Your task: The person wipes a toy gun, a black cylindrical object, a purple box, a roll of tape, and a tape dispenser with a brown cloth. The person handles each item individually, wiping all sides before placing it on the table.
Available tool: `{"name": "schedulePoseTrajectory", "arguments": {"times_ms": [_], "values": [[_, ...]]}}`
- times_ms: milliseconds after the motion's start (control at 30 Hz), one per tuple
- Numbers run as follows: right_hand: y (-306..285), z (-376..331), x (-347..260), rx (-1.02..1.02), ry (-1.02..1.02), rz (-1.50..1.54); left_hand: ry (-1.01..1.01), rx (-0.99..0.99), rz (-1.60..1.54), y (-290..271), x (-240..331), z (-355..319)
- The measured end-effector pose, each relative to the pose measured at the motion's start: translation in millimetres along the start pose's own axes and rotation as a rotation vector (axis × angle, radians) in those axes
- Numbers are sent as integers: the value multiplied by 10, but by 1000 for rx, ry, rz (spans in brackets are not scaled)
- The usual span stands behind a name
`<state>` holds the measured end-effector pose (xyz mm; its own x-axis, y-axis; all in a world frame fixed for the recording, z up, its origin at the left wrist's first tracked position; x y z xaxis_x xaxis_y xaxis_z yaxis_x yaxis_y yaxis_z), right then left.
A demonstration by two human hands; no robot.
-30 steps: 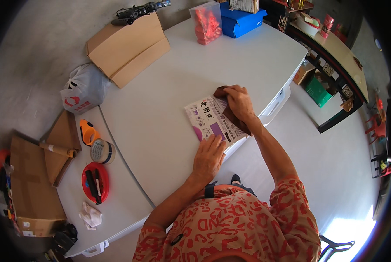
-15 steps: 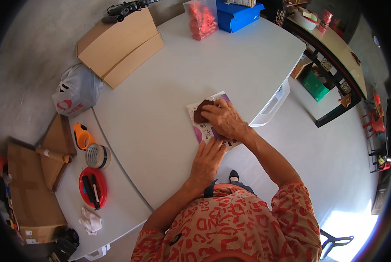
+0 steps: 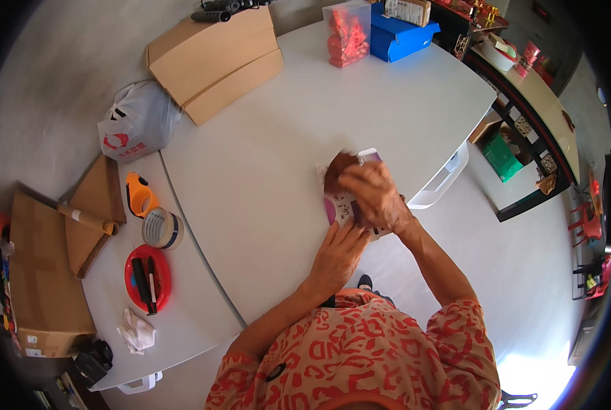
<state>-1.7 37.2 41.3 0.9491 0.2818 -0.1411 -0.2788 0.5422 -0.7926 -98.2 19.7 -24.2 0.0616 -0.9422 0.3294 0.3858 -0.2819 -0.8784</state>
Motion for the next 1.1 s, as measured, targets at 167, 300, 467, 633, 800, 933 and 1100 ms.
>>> {"name": "schedulePoseTrajectory", "arguments": {"times_ms": [167,300,467,633,800,933,1100], "values": [[423,-88,-94,-334,-10,147,5,-20,-55,84,-23,-24],[675,18,116,-317,82,54,-17,-12,-16,47,-10,-25],[772,114,359,-299,223,-27,-30,-17,-19,17,-13,-13],[743,63,286,-419,81,94,-37,18,-32,-21,-27,25],[453,-210,3,-525,15,198,-58,-10,-95,91,-84,-13],[524,-254,77,-460,60,114,-46,9,-59,46,-59,-2],[550,-31,420,-241,303,-170,-53,7,-38,28,-49,-17]]}}
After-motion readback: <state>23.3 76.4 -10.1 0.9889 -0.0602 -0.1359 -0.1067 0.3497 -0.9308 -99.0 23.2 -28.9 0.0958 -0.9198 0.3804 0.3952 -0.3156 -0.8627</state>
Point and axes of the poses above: each hand's wrist, its own z-axis towards the middle knuckle, its own y-axis out of the palm, x = y × z, the point moved 9 cm from there along z, towards the middle knuckle, and after that the axes turned 11 degrees about -x, right-handed, at the moved point
